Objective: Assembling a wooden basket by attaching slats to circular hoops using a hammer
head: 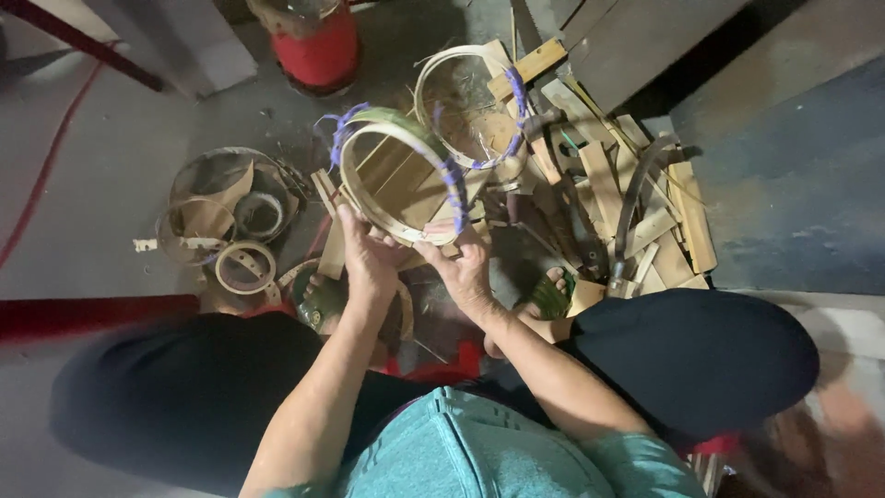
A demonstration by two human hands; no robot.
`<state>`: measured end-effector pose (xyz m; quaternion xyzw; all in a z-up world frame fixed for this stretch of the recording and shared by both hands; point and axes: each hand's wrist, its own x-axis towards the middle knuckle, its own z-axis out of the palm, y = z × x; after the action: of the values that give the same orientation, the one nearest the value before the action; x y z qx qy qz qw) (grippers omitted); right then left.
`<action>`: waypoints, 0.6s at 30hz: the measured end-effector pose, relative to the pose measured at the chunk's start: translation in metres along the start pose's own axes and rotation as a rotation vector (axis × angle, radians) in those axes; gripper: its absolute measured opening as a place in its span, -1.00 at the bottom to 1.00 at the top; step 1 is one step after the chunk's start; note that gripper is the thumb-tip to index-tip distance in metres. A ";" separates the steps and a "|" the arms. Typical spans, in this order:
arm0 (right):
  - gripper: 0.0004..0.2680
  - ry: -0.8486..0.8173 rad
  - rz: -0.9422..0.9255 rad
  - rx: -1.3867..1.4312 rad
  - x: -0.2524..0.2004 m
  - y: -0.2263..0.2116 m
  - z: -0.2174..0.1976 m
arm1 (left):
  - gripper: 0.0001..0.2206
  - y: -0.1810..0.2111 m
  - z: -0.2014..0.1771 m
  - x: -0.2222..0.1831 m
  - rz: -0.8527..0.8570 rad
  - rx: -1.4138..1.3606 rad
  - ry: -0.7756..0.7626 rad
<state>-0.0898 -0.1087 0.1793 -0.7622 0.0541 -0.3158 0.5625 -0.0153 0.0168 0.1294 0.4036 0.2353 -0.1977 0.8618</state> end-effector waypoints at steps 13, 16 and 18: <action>-0.76 -0.093 -0.043 -0.068 -0.018 0.009 0.016 | -0.66 0.003 -0.009 0.011 0.073 0.136 0.249; -0.71 -0.261 0.023 -0.061 -0.012 -0.005 0.007 | -0.64 -0.008 -0.039 0.046 0.103 0.201 0.283; -0.45 -0.385 0.228 -0.152 -0.014 0.004 0.000 | -0.57 -0.029 -0.087 0.098 0.082 0.201 0.287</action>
<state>-0.1000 -0.1035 0.1696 -0.8375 0.0553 -0.0943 0.5355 0.0271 0.0536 0.0076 0.5210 0.3182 -0.1251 0.7821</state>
